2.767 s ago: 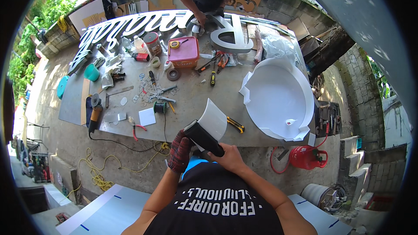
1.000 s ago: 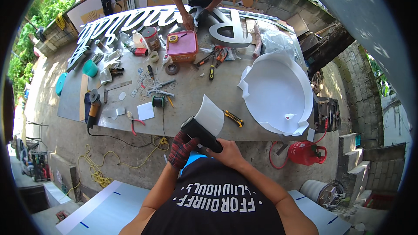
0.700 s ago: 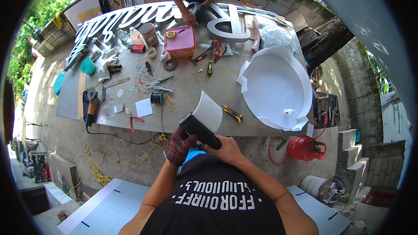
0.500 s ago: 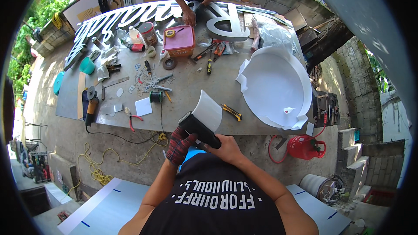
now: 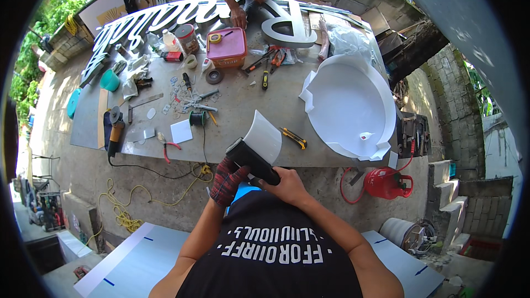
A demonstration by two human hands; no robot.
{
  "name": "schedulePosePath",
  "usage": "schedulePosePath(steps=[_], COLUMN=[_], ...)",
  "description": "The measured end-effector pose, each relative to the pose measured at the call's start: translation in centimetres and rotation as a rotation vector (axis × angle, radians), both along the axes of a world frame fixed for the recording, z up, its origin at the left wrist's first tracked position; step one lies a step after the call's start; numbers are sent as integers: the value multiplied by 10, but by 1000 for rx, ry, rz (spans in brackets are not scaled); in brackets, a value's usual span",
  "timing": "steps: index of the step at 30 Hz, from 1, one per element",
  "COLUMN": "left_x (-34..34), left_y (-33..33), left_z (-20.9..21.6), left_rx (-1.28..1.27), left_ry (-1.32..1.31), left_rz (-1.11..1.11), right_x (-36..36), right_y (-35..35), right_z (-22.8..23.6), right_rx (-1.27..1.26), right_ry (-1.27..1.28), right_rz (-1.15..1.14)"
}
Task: Assembling and gluing components of a large sign, using a heat gun to soften plastic parts for fitting.
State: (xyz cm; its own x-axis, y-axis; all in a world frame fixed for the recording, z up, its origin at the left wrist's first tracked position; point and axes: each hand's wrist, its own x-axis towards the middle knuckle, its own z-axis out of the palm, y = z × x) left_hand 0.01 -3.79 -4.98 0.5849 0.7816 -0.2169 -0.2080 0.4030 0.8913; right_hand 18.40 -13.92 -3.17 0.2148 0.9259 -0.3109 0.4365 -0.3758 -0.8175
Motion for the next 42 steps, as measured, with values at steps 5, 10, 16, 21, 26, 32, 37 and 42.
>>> schedulePosePath(steps=[5, 10, 16, 21, 26, 32, 37, 42], left_x=[-2, 1, 0, -3, -4, -3, -2, -4], left_y=[-1, 0, -3, -5, -7, -1, -2, -3], left_z=[1, 10, 10, 3, 2, 0, -2, 0], left_rx=[-32, -72, -62, -90, -95, -113, -96, -100], left_ry=[-3, -7, -55, -29, -55, -92, -86, -59], left_rz=[-5, 15, 22, -18, -9, -27, -24, -39], right_x=[0, -1, -2, -4, -6, -4, -3, -4], right_y=[0, 1, -1, -3, -4, -1, -1, 0], right_z=[-2, 3, 2, 3, 4, -1, -1, 6], right_rx=[-6, 30, 37, 10, 53, 39, 37, -26], right_ry=[0, 13, -6, -8, -21, -2, 17, 9], right_rz=[4, -9, -1, -3, -7, -3, -3, -3])
